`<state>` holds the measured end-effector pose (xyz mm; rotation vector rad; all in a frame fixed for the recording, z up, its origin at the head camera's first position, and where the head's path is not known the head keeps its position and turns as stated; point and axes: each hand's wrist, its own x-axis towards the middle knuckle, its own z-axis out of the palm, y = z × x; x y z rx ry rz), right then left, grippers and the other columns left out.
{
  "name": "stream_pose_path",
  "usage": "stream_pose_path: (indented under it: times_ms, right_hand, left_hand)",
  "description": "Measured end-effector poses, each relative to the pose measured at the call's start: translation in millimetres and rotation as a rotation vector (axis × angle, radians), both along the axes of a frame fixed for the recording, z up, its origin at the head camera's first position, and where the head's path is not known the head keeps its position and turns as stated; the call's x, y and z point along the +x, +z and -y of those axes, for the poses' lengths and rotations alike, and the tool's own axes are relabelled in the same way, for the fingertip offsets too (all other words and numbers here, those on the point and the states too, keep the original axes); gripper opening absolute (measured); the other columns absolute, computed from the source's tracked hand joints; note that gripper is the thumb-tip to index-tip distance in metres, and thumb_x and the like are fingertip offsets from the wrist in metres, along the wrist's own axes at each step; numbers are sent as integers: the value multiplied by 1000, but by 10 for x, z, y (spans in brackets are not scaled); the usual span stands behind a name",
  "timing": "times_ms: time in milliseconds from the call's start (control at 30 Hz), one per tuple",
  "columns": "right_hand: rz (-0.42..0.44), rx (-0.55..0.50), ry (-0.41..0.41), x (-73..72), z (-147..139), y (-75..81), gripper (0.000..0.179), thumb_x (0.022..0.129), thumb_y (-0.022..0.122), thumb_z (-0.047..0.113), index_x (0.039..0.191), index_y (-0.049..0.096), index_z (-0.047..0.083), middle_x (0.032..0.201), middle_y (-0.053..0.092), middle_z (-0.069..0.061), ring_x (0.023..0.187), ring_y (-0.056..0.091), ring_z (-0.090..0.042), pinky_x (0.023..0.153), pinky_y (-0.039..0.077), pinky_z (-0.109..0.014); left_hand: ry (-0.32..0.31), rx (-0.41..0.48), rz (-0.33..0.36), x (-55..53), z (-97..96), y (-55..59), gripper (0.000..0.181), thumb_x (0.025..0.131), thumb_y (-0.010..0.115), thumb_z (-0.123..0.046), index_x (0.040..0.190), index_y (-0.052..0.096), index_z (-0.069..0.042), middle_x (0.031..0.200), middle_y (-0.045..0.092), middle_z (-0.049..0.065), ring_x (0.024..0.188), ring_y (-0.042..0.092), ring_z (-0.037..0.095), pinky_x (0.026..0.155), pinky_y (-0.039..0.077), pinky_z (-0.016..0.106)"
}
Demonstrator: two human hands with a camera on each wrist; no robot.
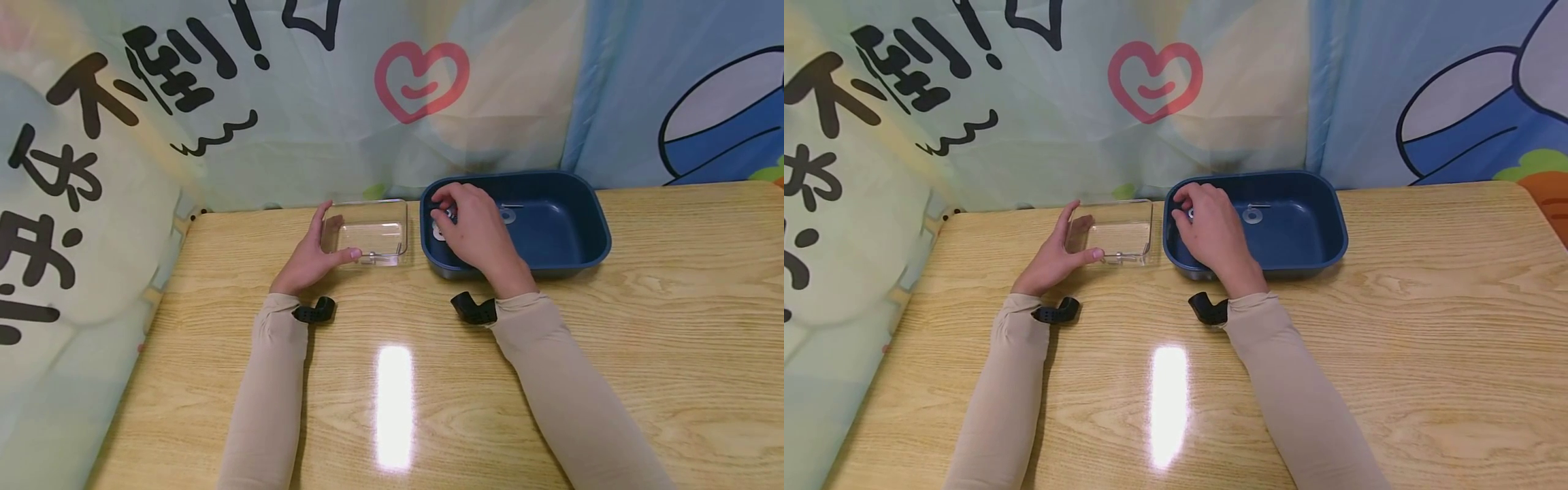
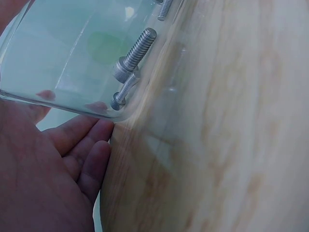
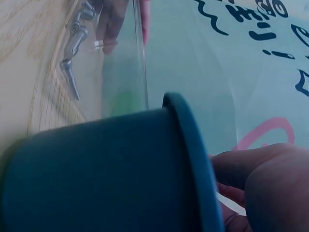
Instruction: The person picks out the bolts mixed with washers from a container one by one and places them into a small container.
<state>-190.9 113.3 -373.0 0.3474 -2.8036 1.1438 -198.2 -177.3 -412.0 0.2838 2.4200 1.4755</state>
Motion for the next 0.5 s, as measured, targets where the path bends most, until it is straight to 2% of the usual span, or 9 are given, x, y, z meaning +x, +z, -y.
stream_pose_path:
  times_ms: [167, 500]
  right_hand:
    - [14, -9, -14, -4, -41, -14, 25, 101, 60, 14, 121, 63, 0, 110, 62, -18, 103, 54, -34, 89, 43, -50]
    - [45, -1, -28, -38, -110, -52, 27, 101, 60, 14, 123, 62, 0, 113, 60, -18, 105, 53, -34, 89, 44, -50]
  left_hand:
    - [-6, 10, 3, 100, -49, 176, 102, 91, 75, -20, 162, 3, -13, 161, 30, 18, 152, 19, 30, 119, 17, 53]
    - [-8, 3, 5, 110, -56, 194, 103, 91, 76, -20, 162, 2, -14, 162, 29, 17, 152, 18, 31, 119, 17, 55]
